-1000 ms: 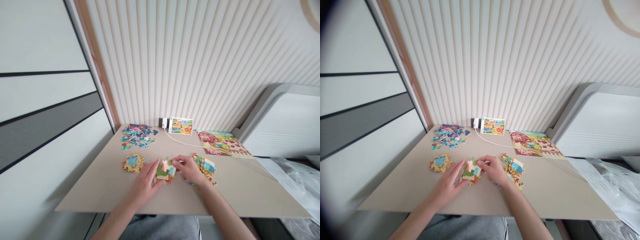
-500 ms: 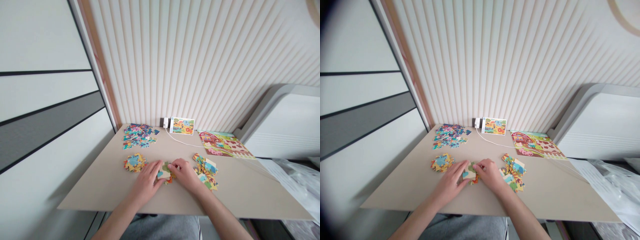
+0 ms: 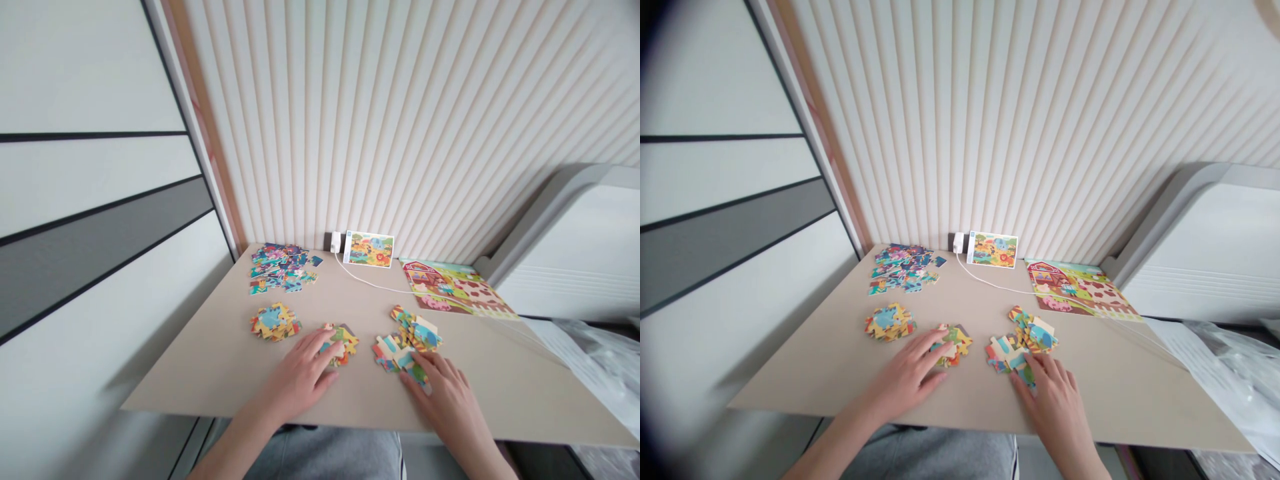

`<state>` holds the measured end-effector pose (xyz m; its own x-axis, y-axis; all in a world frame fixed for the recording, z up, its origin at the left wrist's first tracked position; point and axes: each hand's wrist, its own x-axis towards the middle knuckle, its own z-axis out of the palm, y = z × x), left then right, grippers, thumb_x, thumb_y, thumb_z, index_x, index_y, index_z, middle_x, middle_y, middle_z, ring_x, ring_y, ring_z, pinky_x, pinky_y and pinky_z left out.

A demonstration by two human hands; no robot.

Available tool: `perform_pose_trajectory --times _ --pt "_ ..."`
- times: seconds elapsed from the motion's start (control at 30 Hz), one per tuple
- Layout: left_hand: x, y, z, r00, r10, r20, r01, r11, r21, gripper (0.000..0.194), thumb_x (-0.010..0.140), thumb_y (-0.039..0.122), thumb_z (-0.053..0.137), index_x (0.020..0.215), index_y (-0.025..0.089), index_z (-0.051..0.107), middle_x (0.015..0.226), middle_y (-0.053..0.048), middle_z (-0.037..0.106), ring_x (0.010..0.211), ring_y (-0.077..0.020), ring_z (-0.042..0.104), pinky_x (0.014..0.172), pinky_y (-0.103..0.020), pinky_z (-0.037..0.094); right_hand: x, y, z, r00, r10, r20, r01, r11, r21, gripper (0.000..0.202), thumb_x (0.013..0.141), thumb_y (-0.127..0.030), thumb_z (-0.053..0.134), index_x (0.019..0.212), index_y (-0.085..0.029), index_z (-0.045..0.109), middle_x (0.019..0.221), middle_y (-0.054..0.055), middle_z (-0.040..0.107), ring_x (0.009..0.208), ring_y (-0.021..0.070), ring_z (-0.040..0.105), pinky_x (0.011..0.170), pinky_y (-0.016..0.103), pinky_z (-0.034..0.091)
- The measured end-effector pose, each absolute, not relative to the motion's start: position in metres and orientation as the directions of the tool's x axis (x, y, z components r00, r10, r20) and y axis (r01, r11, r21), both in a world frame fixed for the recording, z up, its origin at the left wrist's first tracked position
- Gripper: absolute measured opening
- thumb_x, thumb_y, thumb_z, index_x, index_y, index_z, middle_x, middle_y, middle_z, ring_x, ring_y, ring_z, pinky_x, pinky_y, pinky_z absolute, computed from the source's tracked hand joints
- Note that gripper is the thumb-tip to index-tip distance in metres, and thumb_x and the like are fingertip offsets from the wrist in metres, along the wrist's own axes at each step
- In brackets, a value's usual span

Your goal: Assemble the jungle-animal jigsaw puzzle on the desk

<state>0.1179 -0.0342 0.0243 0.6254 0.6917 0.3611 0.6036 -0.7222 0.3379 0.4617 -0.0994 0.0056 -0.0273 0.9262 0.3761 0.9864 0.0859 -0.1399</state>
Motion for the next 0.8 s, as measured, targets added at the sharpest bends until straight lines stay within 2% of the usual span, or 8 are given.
perform_pose_trajectory --times 0.17,0.37,0.47,0.6,0.7,0.8 --pt "0.116 -0.034 0.022 0.597 0.703 0.386 0.609 -0.71 0.353 0.05 0.101 0.023 0.059 0.15 0.031 0.05 0.155 -0.007 0.051 0.146 -0.0274 0.048 0.119 -0.049 0.046 0.449 -0.095 0.005 -0.035 0.929 0.368 0.982 0.101 -0.161 0.045 0.095 -0.048 0.061 0.136 -0.028 0.065 0.128 0.013 0.069 0.116 0.0348 0.066 0.095 0.051 0.052" --pt "0.115 -0.033 0.021 0.568 0.717 0.403 0.62 -0.695 0.364 0.05 0.1 0.023 0.059 0.149 0.029 0.052 0.149 -0.009 0.055 0.14 -0.0279 0.053 0.117 -0.047 0.048 0.438 -0.094 0.003 -0.027 0.913 0.407 0.91 0.19 -0.367 0.062 0.099 -0.037 0.055 0.159 -0.029 0.042 0.144 0.013 0.059 0.128 0.0296 0.062 0.104 0.045 0.056" --pt "0.115 -0.032 0.022 0.565 0.725 0.394 0.626 -0.688 0.367 0.05 0.1 0.022 0.059 0.149 0.027 0.051 0.15 -0.009 0.054 0.14 -0.0281 0.052 0.117 -0.048 0.048 0.433 -0.093 0.003 -0.003 0.891 0.454 0.863 0.232 -0.449 0.058 0.101 -0.034 0.053 0.158 -0.029 0.044 0.15 0.014 0.054 0.133 0.0301 0.06 0.105 0.045 0.057" --pt "0.114 -0.032 0.022 0.554 0.727 0.407 0.625 -0.685 0.374 0.048 0.1 0.021 0.058 0.147 0.028 0.053 0.15 -0.008 0.055 0.14 -0.0279 0.053 0.117 -0.047 0.048 0.426 -0.087 0.008 0.084 0.852 0.517 0.82 0.236 -0.522 0.051 0.099 -0.037 0.058 0.149 -0.028 0.057 0.149 0.015 0.057 0.136 0.0335 0.058 0.109 0.051 0.054" --pt "0.113 -0.033 0.02 0.555 0.721 0.414 0.617 -0.691 0.376 0.053 0.101 0.023 0.058 0.153 0.028 0.047 0.151 -0.009 0.055 0.141 -0.0279 0.052 0.119 -0.048 0.047 0.418 -0.083 0.01 0.177 0.889 0.423 0.701 0.188 -0.688 0.048 0.098 -0.042 0.061 0.144 -0.027 0.062 0.138 0.015 0.066 0.122 0.0318 0.067 0.098 0.048 0.06" --pt "0.112 -0.034 0.021 0.588 0.692 0.419 0.586 -0.721 0.37 0.063 0.102 0.028 0.06 0.16 0.027 0.037 0.153 -0.011 0.053 0.144 -0.0282 0.049 0.119 -0.048 0.046 0.403 -0.08 0.012 0.141 0.953 0.27 0.528 0.158 -0.834 0.052 0.098 -0.043 0.061 0.147 -0.024 0.058 0.116 0.012 0.074 0.097 0.0256 0.074 0.083 0.039 0.063"
